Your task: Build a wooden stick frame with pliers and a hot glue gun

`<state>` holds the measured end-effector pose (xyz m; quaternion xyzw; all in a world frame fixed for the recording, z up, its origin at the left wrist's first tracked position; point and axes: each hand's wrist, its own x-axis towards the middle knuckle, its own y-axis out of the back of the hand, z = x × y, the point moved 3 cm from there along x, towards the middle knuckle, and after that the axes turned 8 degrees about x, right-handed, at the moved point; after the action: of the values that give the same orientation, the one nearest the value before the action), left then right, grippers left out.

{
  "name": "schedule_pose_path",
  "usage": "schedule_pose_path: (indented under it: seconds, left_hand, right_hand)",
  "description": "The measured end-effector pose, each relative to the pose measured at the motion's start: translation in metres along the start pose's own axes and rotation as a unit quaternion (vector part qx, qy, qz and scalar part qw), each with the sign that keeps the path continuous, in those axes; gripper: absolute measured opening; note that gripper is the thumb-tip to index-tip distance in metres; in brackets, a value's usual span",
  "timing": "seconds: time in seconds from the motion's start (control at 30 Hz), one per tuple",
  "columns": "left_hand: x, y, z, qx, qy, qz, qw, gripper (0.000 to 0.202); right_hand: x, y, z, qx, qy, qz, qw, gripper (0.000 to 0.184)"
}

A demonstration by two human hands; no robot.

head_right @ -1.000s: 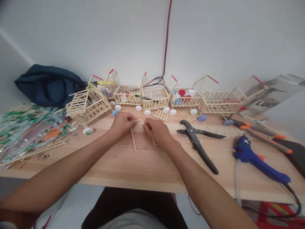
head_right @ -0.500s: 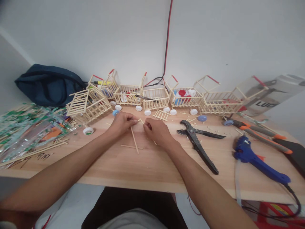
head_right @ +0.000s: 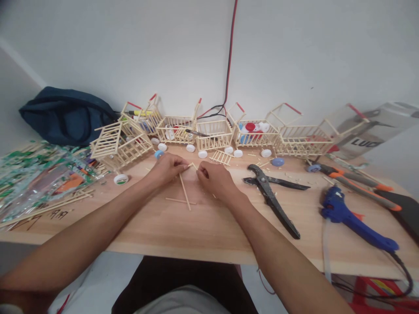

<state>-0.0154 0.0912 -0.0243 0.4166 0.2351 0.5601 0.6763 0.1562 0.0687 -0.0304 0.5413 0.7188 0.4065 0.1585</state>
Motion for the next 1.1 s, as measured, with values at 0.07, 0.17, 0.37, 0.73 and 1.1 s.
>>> schedule_pose_path:
  seconds: [0.07,0.17,0.37,0.73,1.1]
  left_hand:
    - [0.0000,0.0004,0.0006,0.004,0.011,-0.002,1.000,0.014]
    - [0.0004,0.0004,0.0011,0.004,0.026,-0.005,1.000,0.013]
    - [-0.0003,0.0012,0.0027,0.002,0.048,-0.004,0.999,0.015]
    - [-0.0013,0.0008,0.0052,-0.004,0.073,0.001,0.997,0.017]
    - [-0.0024,0.0007,0.0066,0.004,0.076,0.004,0.997,0.016]
  right_hand:
    - [-0.0003,-0.0002,-0.0001,0.001,0.002,0.000,1.000,0.013]
    - [-0.0007,-0.0003,-0.0006,0.005,0.006,0.001,1.000,0.013]
    - [-0.0006,-0.0001,-0.0008,0.000,-0.001,-0.001,1.000,0.012]
    - [-0.0016,0.0012,-0.0035,0.004,0.002,-0.003,1.000,0.013]
    - [-0.0014,0.0016,-0.0040,0.013,0.007,-0.006,1.000,0.014]
